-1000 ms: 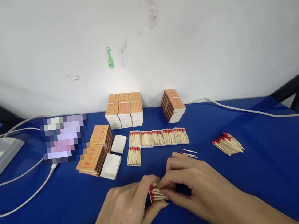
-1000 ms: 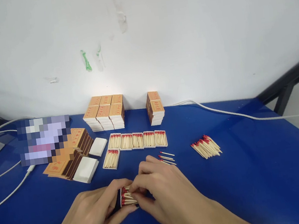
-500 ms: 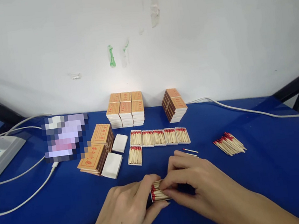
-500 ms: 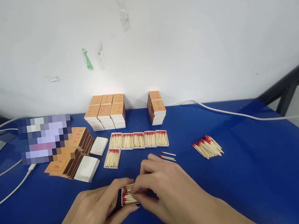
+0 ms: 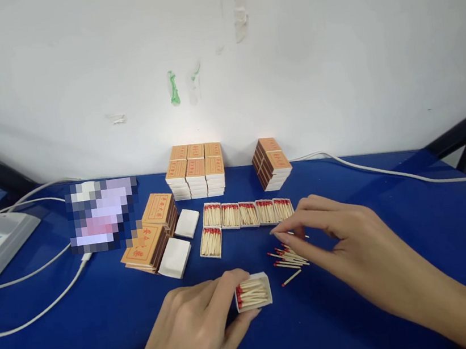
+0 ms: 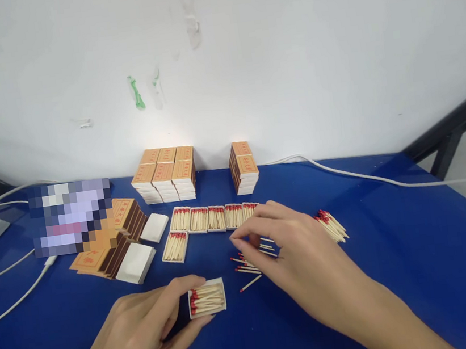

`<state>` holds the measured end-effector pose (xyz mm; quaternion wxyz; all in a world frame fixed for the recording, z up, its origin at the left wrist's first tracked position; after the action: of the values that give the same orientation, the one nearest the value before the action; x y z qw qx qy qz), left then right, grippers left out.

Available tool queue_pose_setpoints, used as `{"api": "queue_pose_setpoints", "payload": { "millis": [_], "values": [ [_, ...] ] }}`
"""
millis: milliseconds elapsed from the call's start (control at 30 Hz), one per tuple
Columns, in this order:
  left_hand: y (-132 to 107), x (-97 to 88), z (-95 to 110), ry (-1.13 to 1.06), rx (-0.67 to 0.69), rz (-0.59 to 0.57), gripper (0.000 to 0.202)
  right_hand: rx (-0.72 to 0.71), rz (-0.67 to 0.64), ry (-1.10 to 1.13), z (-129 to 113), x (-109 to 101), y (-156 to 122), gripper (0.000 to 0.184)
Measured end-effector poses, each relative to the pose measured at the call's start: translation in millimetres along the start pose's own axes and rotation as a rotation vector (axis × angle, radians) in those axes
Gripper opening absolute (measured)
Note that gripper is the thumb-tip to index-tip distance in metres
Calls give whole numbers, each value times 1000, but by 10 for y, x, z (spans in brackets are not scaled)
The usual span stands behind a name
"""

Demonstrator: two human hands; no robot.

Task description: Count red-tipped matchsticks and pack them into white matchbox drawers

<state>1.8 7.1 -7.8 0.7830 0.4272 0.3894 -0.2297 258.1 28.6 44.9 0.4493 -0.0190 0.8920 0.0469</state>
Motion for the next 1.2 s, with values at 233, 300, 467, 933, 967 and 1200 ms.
{"api": "queue_pose_setpoints", "payload": {
  "millis": [233, 300, 467, 933, 967, 1200],
  "values": [
    [44, -1, -6, 9, -58, -47, 36, 22, -42, -143, 171, -35, 41, 20],
    [41, 3, -2, 6, -60, -64, 35, 30, -91, -205, 249, -71, 34, 23],
    [20, -11, -23, 21, -18, -11, 26, 63, -120, -344, 454, -156, 16, 15],
    [40, -12, -5, 43, 67, 29, 24, 26, -128, -350, 475, -85, 8, 17],
    [46, -24, -6, 47, 69, 34, 24, 29, -140, -331, 468, -73, -2, 17],
    [67, -58, 1, 51, 68, 39, 24, 62, -190, -271, 405, -35, -38, 24]
  ]
}}
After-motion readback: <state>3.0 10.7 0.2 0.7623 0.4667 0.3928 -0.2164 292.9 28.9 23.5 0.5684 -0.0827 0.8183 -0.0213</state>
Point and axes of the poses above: each hand's wrist, its own y-axis towards the middle knuckle, its own x-axis out of the palm, z = x × y, the point moved 3 cm from there along y, towards the middle knuckle, and after that the axes turned 10 degrees about x, right-handed, at the moved point
